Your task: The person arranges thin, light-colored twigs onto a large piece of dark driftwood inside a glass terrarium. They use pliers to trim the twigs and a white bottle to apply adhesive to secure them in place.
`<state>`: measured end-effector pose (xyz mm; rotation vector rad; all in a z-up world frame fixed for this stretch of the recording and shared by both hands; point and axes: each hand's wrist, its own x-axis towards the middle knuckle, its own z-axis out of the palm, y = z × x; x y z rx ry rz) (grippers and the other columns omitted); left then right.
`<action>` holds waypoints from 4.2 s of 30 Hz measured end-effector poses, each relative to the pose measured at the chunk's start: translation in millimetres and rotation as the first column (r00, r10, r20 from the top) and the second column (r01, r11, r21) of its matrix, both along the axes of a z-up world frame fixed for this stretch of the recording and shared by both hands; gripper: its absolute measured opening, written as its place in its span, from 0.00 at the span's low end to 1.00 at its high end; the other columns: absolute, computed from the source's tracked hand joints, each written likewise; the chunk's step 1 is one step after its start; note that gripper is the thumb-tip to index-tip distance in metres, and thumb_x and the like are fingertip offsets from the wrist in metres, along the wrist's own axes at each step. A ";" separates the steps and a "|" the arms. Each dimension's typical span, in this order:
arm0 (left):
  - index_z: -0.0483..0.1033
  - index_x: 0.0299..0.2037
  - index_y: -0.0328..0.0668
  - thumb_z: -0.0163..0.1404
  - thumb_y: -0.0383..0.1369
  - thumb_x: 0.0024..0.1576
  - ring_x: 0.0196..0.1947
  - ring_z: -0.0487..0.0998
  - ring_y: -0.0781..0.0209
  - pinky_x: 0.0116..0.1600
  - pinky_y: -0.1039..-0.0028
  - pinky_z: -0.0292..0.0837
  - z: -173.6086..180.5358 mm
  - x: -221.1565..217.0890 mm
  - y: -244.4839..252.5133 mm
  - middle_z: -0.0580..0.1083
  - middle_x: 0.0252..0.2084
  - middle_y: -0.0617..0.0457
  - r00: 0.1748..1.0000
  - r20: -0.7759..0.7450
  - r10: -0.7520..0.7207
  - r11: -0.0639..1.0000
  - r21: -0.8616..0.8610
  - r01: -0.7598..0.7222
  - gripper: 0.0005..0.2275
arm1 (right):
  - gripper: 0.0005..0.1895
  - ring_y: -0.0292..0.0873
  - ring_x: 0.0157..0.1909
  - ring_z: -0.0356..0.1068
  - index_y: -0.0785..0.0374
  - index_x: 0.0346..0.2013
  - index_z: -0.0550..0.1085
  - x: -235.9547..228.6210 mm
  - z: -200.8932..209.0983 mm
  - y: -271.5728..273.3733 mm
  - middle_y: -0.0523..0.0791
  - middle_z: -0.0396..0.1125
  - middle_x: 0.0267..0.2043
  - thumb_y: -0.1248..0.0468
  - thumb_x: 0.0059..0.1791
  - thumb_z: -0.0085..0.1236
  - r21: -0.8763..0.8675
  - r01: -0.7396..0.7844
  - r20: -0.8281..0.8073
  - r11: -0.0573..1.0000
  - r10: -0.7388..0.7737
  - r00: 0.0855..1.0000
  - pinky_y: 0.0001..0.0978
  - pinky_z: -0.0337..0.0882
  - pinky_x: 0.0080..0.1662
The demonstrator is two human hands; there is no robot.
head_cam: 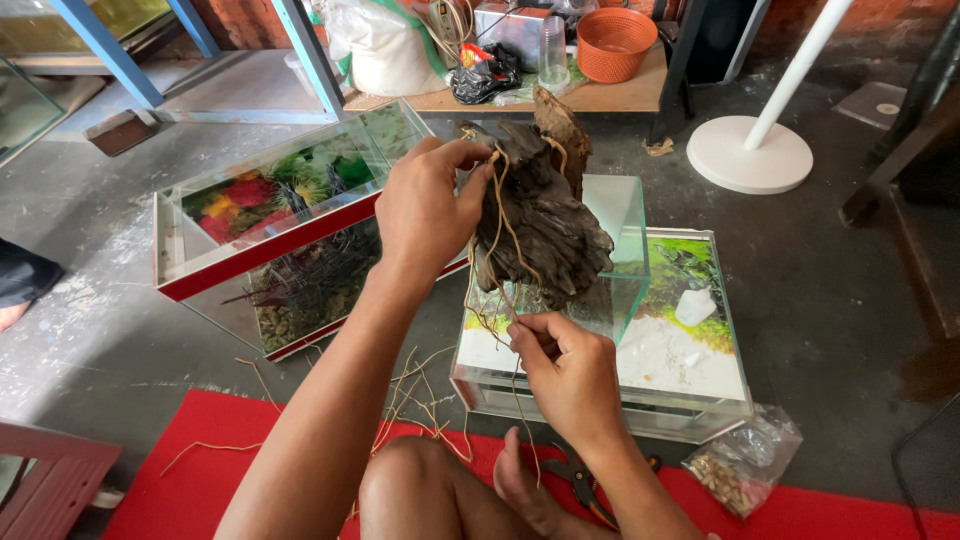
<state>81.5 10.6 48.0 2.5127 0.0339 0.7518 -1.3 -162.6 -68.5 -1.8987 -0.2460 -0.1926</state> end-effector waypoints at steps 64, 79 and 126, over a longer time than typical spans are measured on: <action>0.51 0.76 0.19 0.50 0.32 0.64 0.75 0.50 0.15 0.73 0.34 0.53 -189.7 -77.5 -116.7 0.46 0.76 0.13 0.948 -0.068 -0.310 0.713 -0.676 0.184 0.33 | 0.09 0.53 0.26 0.77 0.74 0.47 0.68 71.6 -16.4 -92.3 0.57 0.70 0.36 0.67 0.63 0.43 0.066 -0.143 0.298 0.988 0.117 0.947 0.42 0.77 0.32; 0.85 0.55 0.42 0.60 0.37 0.60 0.46 0.88 0.50 0.42 0.67 0.84 -232.5 -104.2 -107.3 0.85 0.44 0.46 0.921 -0.164 -0.354 0.629 -0.771 0.105 0.15 | 0.03 0.38 0.34 0.73 0.69 0.45 0.74 14.6 -62.0 -103.9 0.49 0.72 0.40 0.70 0.59 0.56 0.391 0.117 0.113 0.913 -0.174 0.978 0.32 0.80 0.40; 0.85 0.34 0.43 0.57 0.36 0.60 0.23 0.75 0.71 0.34 0.74 0.71 -160.7 -87.2 -100.5 0.80 0.25 0.60 0.934 -0.146 -0.326 0.469 -0.883 0.025 0.08 | 0.03 0.37 0.35 0.71 0.61 0.35 0.81 -31.6 -104.5 -77.8 0.42 0.74 0.33 0.66 0.52 0.62 -0.129 0.072 0.112 0.989 -0.058 0.992 0.30 0.71 0.43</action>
